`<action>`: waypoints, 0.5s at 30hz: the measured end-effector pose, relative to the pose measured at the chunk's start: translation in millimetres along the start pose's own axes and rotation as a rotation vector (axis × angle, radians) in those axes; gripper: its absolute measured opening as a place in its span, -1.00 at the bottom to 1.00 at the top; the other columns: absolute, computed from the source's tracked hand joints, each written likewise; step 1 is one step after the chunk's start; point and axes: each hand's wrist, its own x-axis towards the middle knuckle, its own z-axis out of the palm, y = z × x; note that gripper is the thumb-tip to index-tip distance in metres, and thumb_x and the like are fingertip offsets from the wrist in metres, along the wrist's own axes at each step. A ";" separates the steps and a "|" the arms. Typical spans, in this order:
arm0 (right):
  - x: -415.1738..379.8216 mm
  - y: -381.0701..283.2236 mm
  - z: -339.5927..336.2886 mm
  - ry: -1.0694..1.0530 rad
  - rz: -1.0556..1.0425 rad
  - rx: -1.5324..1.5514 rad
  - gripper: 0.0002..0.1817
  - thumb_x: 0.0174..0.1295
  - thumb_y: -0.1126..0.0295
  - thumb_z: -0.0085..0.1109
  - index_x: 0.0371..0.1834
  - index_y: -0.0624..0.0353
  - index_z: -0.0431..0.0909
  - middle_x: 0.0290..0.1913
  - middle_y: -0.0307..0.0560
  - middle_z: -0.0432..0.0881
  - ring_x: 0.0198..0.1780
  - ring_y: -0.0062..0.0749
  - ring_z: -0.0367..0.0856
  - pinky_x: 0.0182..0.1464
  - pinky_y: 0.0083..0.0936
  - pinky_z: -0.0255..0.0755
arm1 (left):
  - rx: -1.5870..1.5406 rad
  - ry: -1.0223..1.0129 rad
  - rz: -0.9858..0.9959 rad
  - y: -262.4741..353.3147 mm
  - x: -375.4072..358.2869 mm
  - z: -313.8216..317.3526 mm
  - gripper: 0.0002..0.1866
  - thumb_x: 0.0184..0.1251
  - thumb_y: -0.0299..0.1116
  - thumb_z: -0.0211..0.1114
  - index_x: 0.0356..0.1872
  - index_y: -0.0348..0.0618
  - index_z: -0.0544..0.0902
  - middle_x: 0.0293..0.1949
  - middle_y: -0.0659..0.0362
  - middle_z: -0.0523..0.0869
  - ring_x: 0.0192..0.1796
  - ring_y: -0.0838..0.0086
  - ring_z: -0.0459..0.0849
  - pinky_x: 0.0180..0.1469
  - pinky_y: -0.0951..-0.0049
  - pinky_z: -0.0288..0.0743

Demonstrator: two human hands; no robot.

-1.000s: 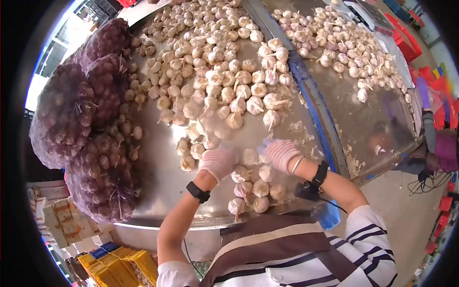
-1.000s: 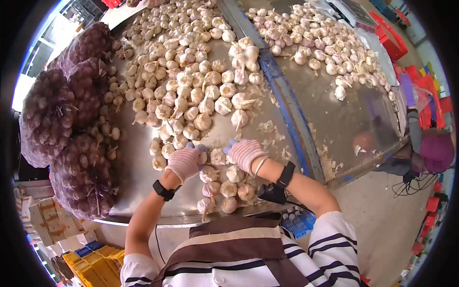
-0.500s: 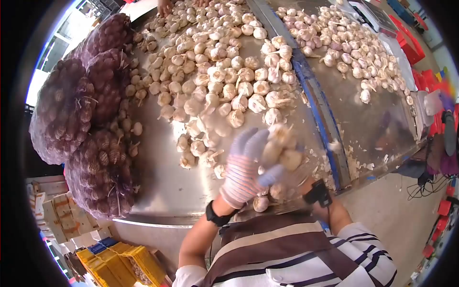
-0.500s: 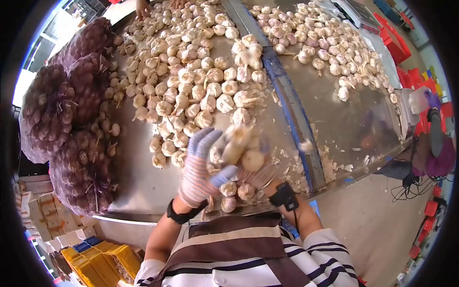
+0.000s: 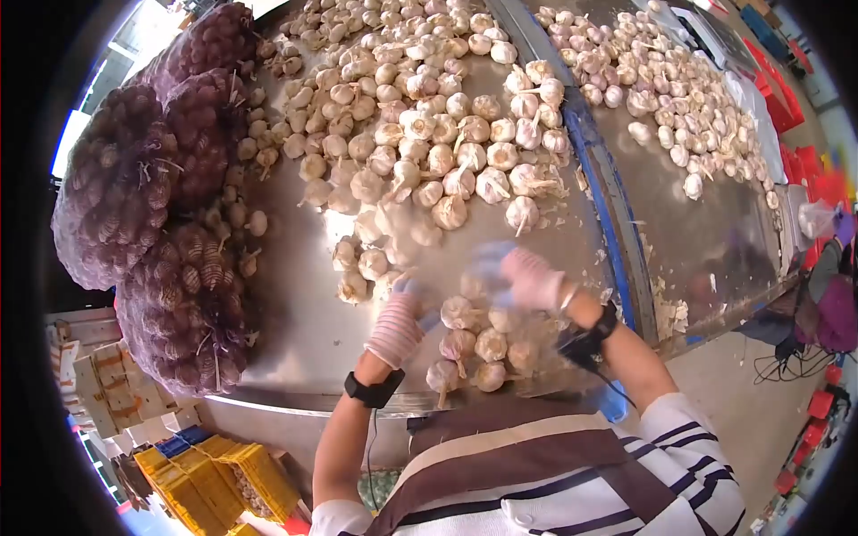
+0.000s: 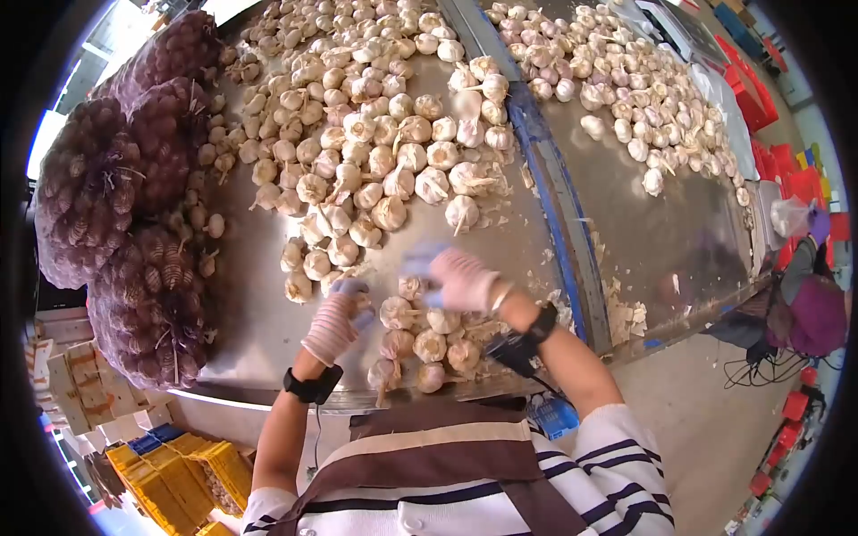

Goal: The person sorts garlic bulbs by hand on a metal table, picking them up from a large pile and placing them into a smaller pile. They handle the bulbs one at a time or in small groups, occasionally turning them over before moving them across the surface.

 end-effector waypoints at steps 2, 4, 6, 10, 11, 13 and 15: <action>15.6 0.7 21.5 -0.143 0.070 -0.009 -0.61 0.07 0.24 0.25 0.01 -0.01 0.55 0.05 0.05 0.56 -0.01 -0.09 0.58 0.12 -0.24 0.44 | 0.372 -0.013 0.397 26.6 -1.8 -6.7 -0.85 0.27 -0.38 0.23 -0.20 -0.16 0.54 -0.26 0.22 0.57 -0.24 0.55 0.57 -0.24 0.53 0.52; 31.1 -0.6 26.4 -0.285 0.133 -0.021 -0.59 0.04 0.19 0.26 0.01 -0.05 0.56 0.06 0.10 0.55 0.01 -0.02 0.57 0.12 -0.19 0.43 | 0.091 0.038 0.196 59.2 -15.7 -3.0 -0.89 0.31 -0.37 0.18 -0.30 -0.18 0.56 -0.43 0.26 0.56 -0.37 0.60 0.53 -0.30 0.61 0.47; 45.1 -3.5 18.9 -0.581 0.248 -0.179 -0.60 0.06 0.17 0.23 0.00 -0.04 0.56 0.02 0.11 0.57 0.01 0.03 0.55 0.07 -0.18 0.45 | -0.019 -0.023 -0.159 77.9 -22.6 -7.8 -0.83 0.15 -0.51 0.20 -0.21 -0.21 0.59 -0.30 0.25 0.61 -0.25 0.51 0.58 -0.28 0.54 0.49; 10.9 28.0 43.0 -0.061 0.438 0.667 -0.66 0.22 0.13 0.16 -0.11 0.14 0.58 -0.22 0.02 0.64 -0.17 -0.24 0.64 -0.06 -0.31 0.52 | 0.846 -0.153 0.468 54.5 -14.4 1.5 -0.85 0.18 -0.28 0.32 -0.34 -0.13 0.63 -0.36 0.12 0.63 -0.40 0.26 0.60 -0.38 0.33 0.47; -0.1 41.8 42.5 0.056 0.674 1.468 -0.67 0.26 0.16 0.14 -0.15 0.21 0.58 -0.24 -0.09 0.64 -0.23 -0.35 0.63 -0.08 -0.38 0.53 | 1.029 -0.236 0.447 57.0 -16.2 6.9 -0.78 0.16 -0.33 0.35 -0.18 -0.11 0.63 -0.19 0.08 0.59 -0.34 0.25 0.61 -0.30 0.38 0.54; -14.5 18.2 4.2 0.099 0.678 1.566 -0.67 0.24 0.18 0.16 -0.13 0.23 0.58 -0.24 -0.12 0.64 -0.20 -0.36 0.63 -0.07 -0.37 0.53 | 1.219 -0.281 0.497 50.7 -13.4 19.5 -0.68 0.14 -0.32 0.36 -0.06 -0.05 0.59 -0.12 0.06 0.58 -0.30 0.22 0.63 -0.27 0.33 0.55; -30.3 10.0 -12.8 0.151 0.674 1.661 -0.66 0.21 0.20 0.18 -0.11 0.26 0.58 -0.24 -0.15 0.65 -0.17 -0.37 0.63 -0.06 -0.37 0.53 | 1.428 -0.436 0.562 42.0 1.2 23.0 -0.41 0.11 -0.31 0.38 0.23 0.11 0.42 0.06 0.02 0.51 -0.20 0.12 0.66 -0.21 0.19 0.55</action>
